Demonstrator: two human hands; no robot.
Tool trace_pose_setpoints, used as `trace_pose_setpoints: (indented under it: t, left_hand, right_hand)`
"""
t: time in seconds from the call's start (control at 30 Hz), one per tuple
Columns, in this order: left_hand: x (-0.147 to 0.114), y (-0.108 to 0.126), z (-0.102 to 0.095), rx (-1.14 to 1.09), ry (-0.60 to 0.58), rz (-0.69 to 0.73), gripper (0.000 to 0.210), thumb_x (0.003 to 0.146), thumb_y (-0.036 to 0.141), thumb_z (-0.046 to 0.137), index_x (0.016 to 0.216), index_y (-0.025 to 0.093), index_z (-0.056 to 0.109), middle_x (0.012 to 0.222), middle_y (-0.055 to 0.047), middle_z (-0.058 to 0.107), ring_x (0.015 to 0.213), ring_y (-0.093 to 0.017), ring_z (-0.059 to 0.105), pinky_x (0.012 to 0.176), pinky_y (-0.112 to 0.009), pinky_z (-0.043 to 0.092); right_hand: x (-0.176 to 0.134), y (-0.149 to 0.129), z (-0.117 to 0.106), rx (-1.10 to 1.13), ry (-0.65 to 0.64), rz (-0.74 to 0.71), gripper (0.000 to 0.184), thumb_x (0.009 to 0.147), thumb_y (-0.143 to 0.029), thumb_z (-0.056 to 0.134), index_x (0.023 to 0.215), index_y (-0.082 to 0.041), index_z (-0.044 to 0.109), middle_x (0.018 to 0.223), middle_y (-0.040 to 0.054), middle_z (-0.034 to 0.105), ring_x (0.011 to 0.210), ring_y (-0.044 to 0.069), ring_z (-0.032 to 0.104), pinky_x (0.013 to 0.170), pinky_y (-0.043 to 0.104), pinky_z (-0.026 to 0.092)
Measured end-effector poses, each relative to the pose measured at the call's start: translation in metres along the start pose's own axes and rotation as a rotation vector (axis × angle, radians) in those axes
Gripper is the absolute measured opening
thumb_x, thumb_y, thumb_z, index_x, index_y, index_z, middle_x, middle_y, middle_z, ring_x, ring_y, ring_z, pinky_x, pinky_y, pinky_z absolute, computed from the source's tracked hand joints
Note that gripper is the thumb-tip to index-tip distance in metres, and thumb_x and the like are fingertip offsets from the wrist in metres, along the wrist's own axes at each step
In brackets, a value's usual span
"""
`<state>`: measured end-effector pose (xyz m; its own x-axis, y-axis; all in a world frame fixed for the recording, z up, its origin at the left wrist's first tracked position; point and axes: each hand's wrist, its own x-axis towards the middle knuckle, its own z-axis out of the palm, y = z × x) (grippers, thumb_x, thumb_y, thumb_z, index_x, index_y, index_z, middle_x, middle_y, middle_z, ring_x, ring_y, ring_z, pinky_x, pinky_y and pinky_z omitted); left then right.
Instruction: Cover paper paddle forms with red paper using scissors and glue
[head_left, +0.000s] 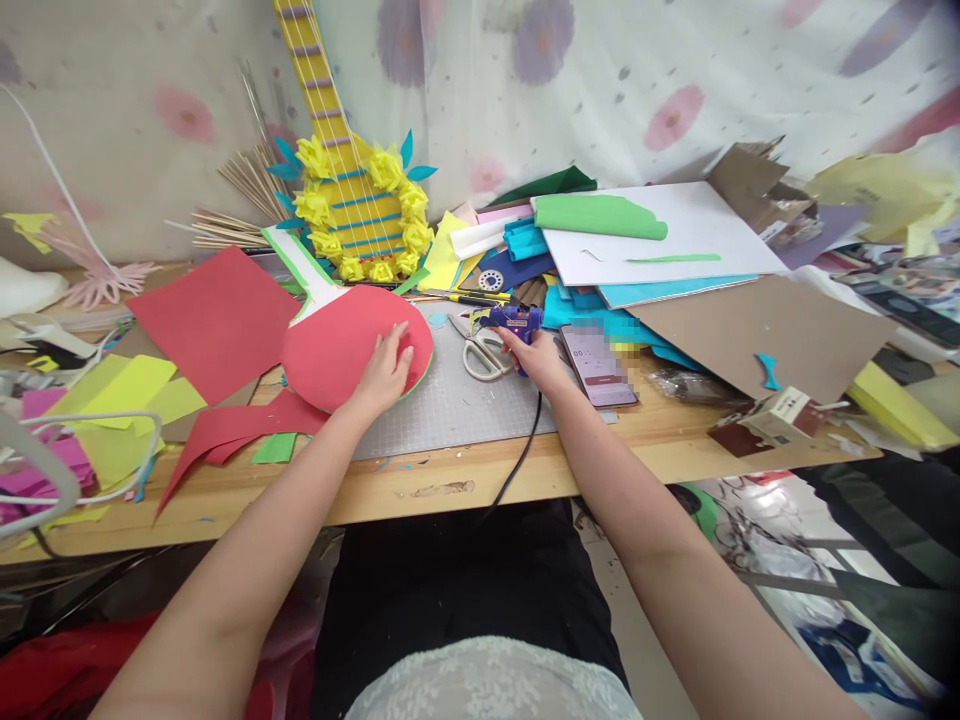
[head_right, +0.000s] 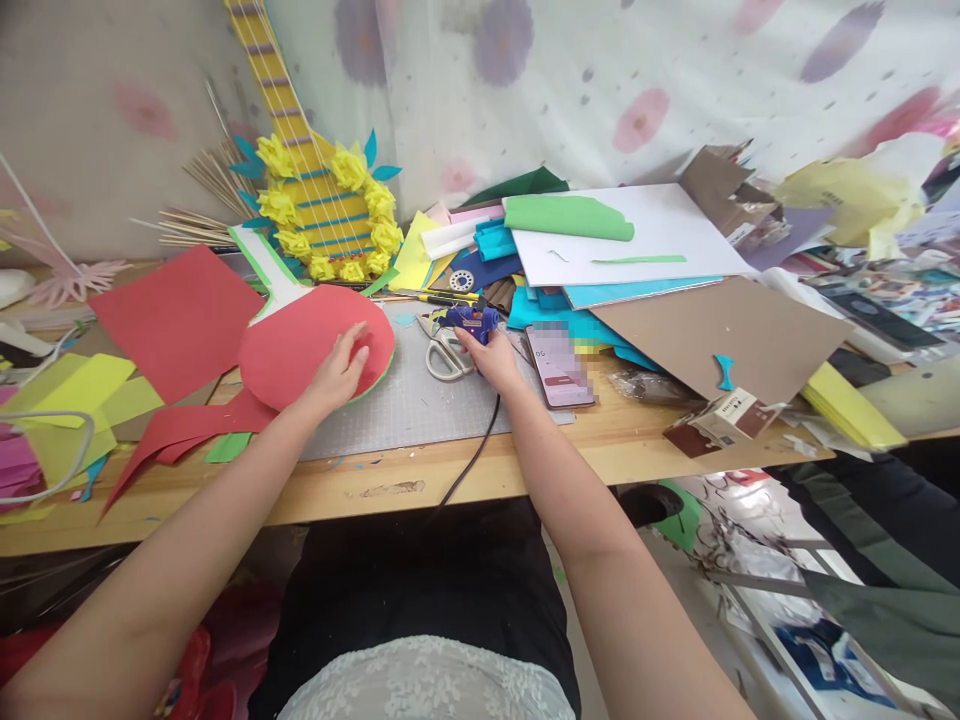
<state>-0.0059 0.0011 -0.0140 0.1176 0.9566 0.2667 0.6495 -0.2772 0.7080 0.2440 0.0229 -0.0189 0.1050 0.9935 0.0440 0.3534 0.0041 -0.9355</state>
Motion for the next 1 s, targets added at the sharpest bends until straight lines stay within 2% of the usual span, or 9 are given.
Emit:
trace_pose_setpoints:
  t: [0.1, 0.13, 0.2, 0.33, 0.57, 0.67, 0.77, 0.87, 1.0]
  left_hand:
    - [0.005, 0.001, -0.008, -0.405, 0.225, -0.148, 0.025, 0.090, 0.028, 0.044, 0.109, 0.020, 0.058, 0.104, -0.008, 0.069, 0.103, -0.017, 0.064, 0.098, -0.035, 0.046]
    - [0.008, 0.003, -0.011, -0.531, 0.291, -0.219, 0.019, 0.090, 0.028, 0.046, 0.100, 0.020, 0.060, 0.082, -0.004, 0.069, 0.083, -0.015, 0.067, 0.087, -0.031, 0.052]
    - [0.012, 0.009, -0.020, -0.717, 0.352, -0.345, 0.014, 0.090, 0.025, 0.049, 0.085, 0.019, 0.061, 0.051, 0.006, 0.049, 0.047, -0.009, 0.054, 0.061, -0.023, 0.052]
    - [0.017, 0.026, -0.039, -0.868, 0.220, -0.438, 0.020, 0.088, 0.025, 0.057, 0.070, 0.017, 0.058, 0.039, 0.010, 0.030, 0.031, -0.004, 0.027, 0.036, -0.015, 0.030]
    - [0.027, 0.056, -0.058, -1.053, -0.127, -0.509, 0.059, 0.086, 0.052, 0.055, 0.047, 0.018, 0.028, 0.036, 0.010, 0.016, 0.030, -0.002, 0.014, 0.032, -0.017, 0.014]
    - [0.032, 0.055, -0.057, -0.966, -0.147, -0.416, 0.057, 0.086, 0.052, 0.054, 0.048, 0.019, 0.029, 0.037, 0.009, 0.018, 0.032, -0.003, 0.016, 0.035, -0.018, 0.021]
    - [0.033, 0.043, -0.047, -0.654, -0.051, -0.297, 0.039, 0.082, 0.044, 0.061, 0.057, 0.019, 0.044, 0.045, 0.006, 0.036, 0.041, -0.007, 0.037, 0.046, -0.020, 0.037]
    - [0.030, 0.030, -0.032, -0.213, 0.024, -0.142, 0.021, 0.070, 0.030, 0.071, 0.076, 0.020, 0.054, 0.078, -0.001, 0.061, 0.077, -0.015, 0.060, 0.075, -0.029, 0.050]
    - [0.029, 0.024, -0.010, 0.234, -0.006, -0.064, 0.029, 0.077, 0.030, 0.063, 0.103, 0.018, 0.057, 0.122, -0.013, 0.058, 0.122, -0.027, 0.050, 0.106, -0.043, 0.036]
  right_hand:
    - [0.000, -0.001, 0.000, -0.004, 0.014, 0.017, 0.040, 0.074, -0.055, 0.061, 0.062, -0.018, 0.057, 0.046, -0.0020, 0.048, 0.042, 0.010, 0.042, 0.045, 0.026, 0.035]
    - [-0.001, -0.002, 0.000, -0.004, 0.017, 0.019, 0.039, 0.075, -0.054, 0.062, 0.062, -0.018, 0.057, 0.047, -0.0019, 0.048, 0.042, 0.010, 0.042, 0.045, 0.026, 0.035]
    - [-0.001, -0.003, -0.001, 0.000, 0.018, 0.012, 0.038, 0.075, -0.054, 0.062, 0.062, -0.018, 0.057, 0.047, -0.0020, 0.049, 0.042, 0.010, 0.042, 0.045, 0.026, 0.035]
    - [0.000, -0.001, -0.001, 0.018, 0.027, -0.010, 0.042, 0.075, -0.057, 0.061, 0.059, -0.019, 0.057, 0.044, -0.0028, 0.046, 0.040, 0.010, 0.041, 0.045, 0.026, 0.034]
    - [0.003, 0.006, 0.000, 0.084, 0.051, -0.039, 0.045, 0.069, -0.064, 0.063, 0.063, -0.020, 0.058, 0.047, -0.0017, 0.051, 0.040, 0.010, 0.041, 0.043, 0.026, 0.033]
    - [0.004, 0.006, 0.001, 0.085, 0.052, -0.041, 0.045, 0.068, -0.064, 0.064, 0.065, -0.019, 0.059, 0.048, -0.0016, 0.051, 0.042, 0.011, 0.043, 0.044, 0.026, 0.034]
    - [0.004, 0.006, 0.001, 0.075, 0.080, -0.053, 0.045, 0.069, -0.063, 0.063, 0.070, -0.018, 0.061, 0.054, -0.0001, 0.056, 0.050, 0.013, 0.050, 0.050, 0.027, 0.039]
    - [0.005, 0.007, 0.000, 0.048, 0.120, -0.057, 0.043, 0.072, -0.061, 0.060, 0.066, -0.018, 0.061, 0.058, 0.0023, 0.060, 0.060, 0.017, 0.057, 0.058, 0.030, 0.043]
    - [0.007, 0.009, 0.001, 0.024, 0.142, -0.052, 0.041, 0.074, -0.058, 0.060, 0.066, -0.018, 0.062, 0.060, 0.0037, 0.061, 0.067, 0.020, 0.061, 0.065, 0.032, 0.046]
